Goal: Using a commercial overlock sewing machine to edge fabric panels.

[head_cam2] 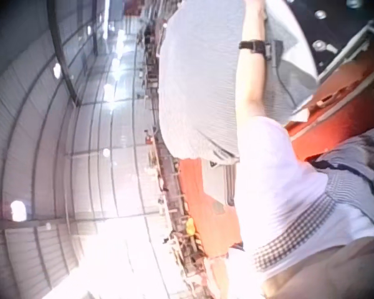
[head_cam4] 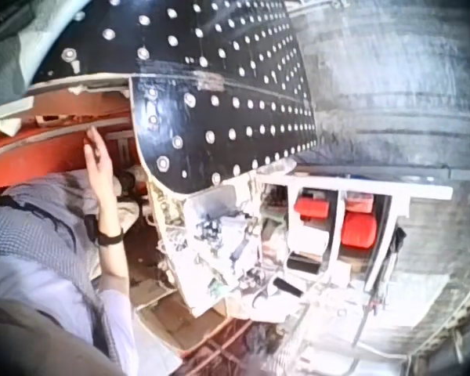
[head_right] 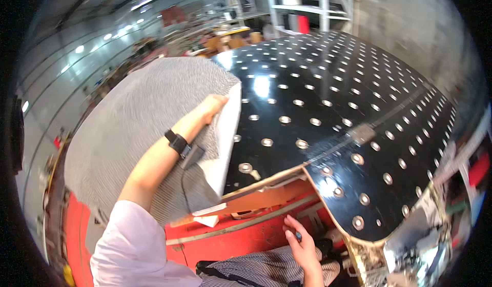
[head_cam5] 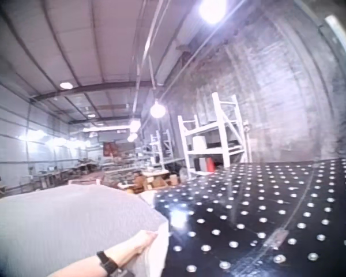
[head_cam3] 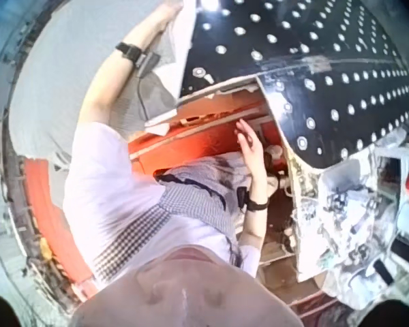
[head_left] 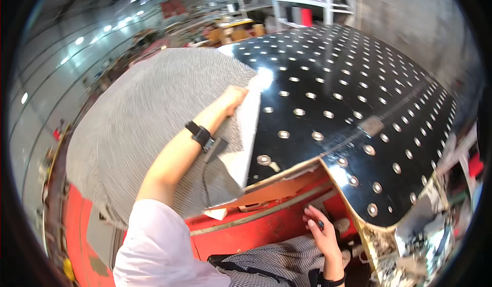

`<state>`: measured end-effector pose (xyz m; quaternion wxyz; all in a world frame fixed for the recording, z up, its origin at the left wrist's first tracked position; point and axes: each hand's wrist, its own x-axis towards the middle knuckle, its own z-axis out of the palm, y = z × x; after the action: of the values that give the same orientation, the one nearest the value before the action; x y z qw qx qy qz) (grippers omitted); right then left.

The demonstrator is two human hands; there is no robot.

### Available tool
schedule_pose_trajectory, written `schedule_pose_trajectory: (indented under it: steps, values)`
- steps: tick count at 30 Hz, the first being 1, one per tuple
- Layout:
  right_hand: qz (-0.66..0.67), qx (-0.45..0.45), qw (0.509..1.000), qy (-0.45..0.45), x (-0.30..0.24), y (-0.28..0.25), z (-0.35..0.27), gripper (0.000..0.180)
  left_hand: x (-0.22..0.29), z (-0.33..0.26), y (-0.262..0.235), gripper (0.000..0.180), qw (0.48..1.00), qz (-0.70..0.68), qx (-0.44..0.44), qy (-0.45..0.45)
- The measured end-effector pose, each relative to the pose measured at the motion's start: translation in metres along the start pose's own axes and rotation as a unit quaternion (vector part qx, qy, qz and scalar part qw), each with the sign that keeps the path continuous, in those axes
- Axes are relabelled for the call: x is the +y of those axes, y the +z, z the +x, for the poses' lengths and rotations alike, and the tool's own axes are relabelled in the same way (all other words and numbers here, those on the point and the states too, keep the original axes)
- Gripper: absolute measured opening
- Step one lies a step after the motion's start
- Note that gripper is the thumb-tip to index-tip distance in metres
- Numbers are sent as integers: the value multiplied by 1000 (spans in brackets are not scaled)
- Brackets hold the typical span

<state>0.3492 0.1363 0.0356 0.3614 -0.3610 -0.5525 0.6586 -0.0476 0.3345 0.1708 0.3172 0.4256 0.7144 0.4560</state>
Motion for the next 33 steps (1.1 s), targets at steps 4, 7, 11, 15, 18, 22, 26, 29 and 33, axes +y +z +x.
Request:
schedule_pose_trajectory:
  steps: [4,7,11,15,18,22,26,29,33]
  values:
    - [-1,90,993,-81,-21,-9,-14,50,32,-45,168,33,944,-191,-259,-80]
    - [-26,191,976,-102,-20,-10,-35,55,45,-102,238,47,816,-287,-499,-52]
    - [-35,305,947,-96,-13,-19,-66,56,38,-165,211,52,875,-133,-464,43]
    - [-238,310,911,-128,-13,-9,-80,54,-21,-210,101,54,898,-131,-420,2]
    - [-364,303,858,-198,-20,17,-82,50,-96,-267,-2,40,972,24,-233,-25]
    - [-499,267,800,-199,-1,45,-63,52,-199,-346,-90,38,950,16,-210,-232]
    - [-445,340,788,-255,-1,5,-16,51,-238,-357,-60,43,995,31,-71,-68]
    - [-311,448,769,-334,-33,-44,7,51,-184,-338,-17,49,973,-224,28,-38]
    - [-160,567,791,-167,-83,-140,-12,36,-142,-305,-30,60,891,-448,-23,-76]
